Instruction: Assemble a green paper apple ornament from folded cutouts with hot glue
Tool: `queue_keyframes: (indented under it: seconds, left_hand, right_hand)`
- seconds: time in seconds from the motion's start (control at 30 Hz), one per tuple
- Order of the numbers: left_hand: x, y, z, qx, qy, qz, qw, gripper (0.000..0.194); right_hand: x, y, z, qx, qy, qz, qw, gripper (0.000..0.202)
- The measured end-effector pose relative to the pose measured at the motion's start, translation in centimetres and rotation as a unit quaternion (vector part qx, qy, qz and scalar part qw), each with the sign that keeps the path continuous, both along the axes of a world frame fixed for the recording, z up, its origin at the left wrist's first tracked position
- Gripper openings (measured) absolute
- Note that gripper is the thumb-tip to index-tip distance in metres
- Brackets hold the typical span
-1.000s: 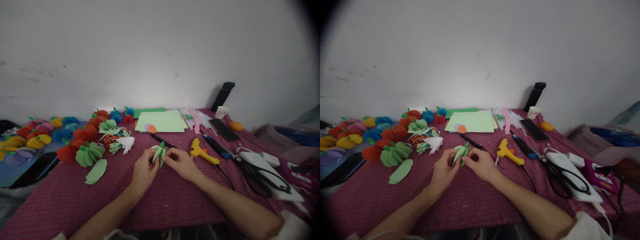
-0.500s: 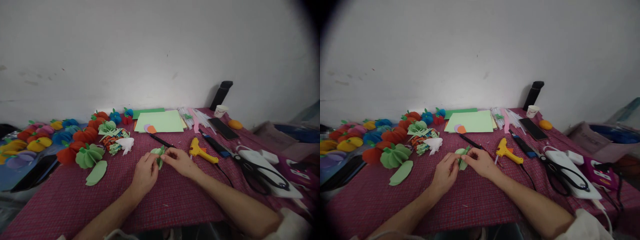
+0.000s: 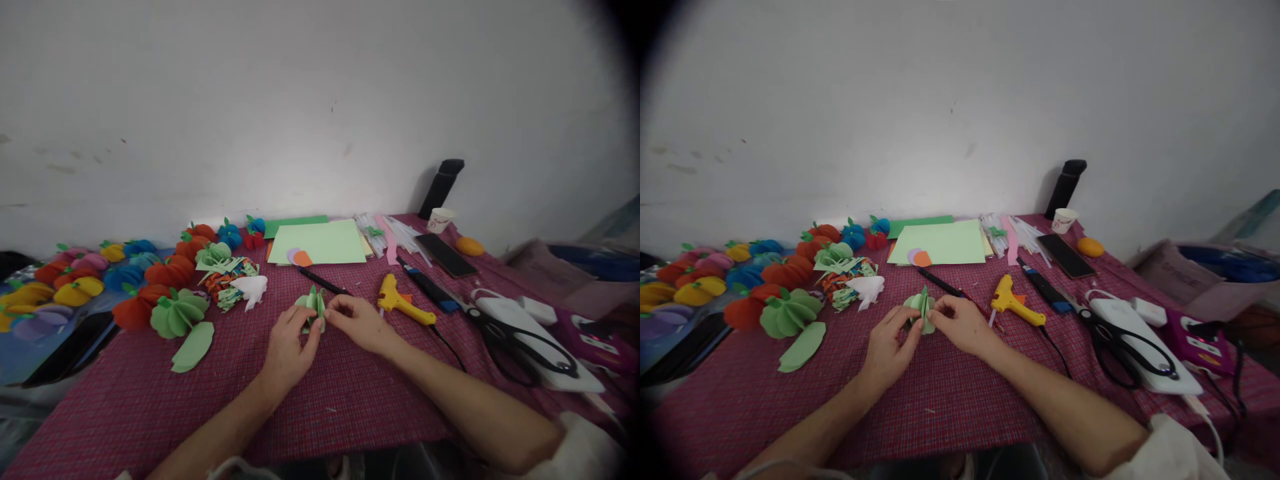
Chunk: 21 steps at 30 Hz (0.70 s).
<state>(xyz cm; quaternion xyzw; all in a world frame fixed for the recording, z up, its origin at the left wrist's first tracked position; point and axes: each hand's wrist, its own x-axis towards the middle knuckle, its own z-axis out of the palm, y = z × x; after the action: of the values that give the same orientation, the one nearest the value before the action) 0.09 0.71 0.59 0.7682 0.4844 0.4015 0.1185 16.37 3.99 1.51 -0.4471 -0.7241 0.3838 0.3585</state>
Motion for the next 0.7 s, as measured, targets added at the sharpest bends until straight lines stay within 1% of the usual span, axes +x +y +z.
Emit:
queue_keyframes:
  seconds: [0.23, 0.43, 0.57, 0.7]
  left_hand:
    - [-0.04, 0.09, 0.00, 0.030, 0.014, 0.007, 0.999, 0.013]
    - [-0.09, 0.13, 0.41, 0.018, -0.029, 0.035, 0.999, 0.014]
    - [-0.17, 0.19, 0.42, 0.006, -0.049, 0.051, 0.997, 0.013]
    - [-0.25, 0.25, 0.01, 0.040, -0.031, 0.047, 0.998, 0.011]
  right_hand:
    - [0.27, 0.05, 0.20, 0.006, 0.000, -0.016, 1.000, 0.014]
    - [0.38, 0.10, 0.38, 0.007, -0.002, -0.032, 0.999, 0.014]
    - [0.49, 0.13, 0.50, 0.009, -0.006, -0.037, 0.999, 0.014]
    - [0.50, -0.03, 0.50, 0.028, -0.016, -0.048, 0.998, 0.013]
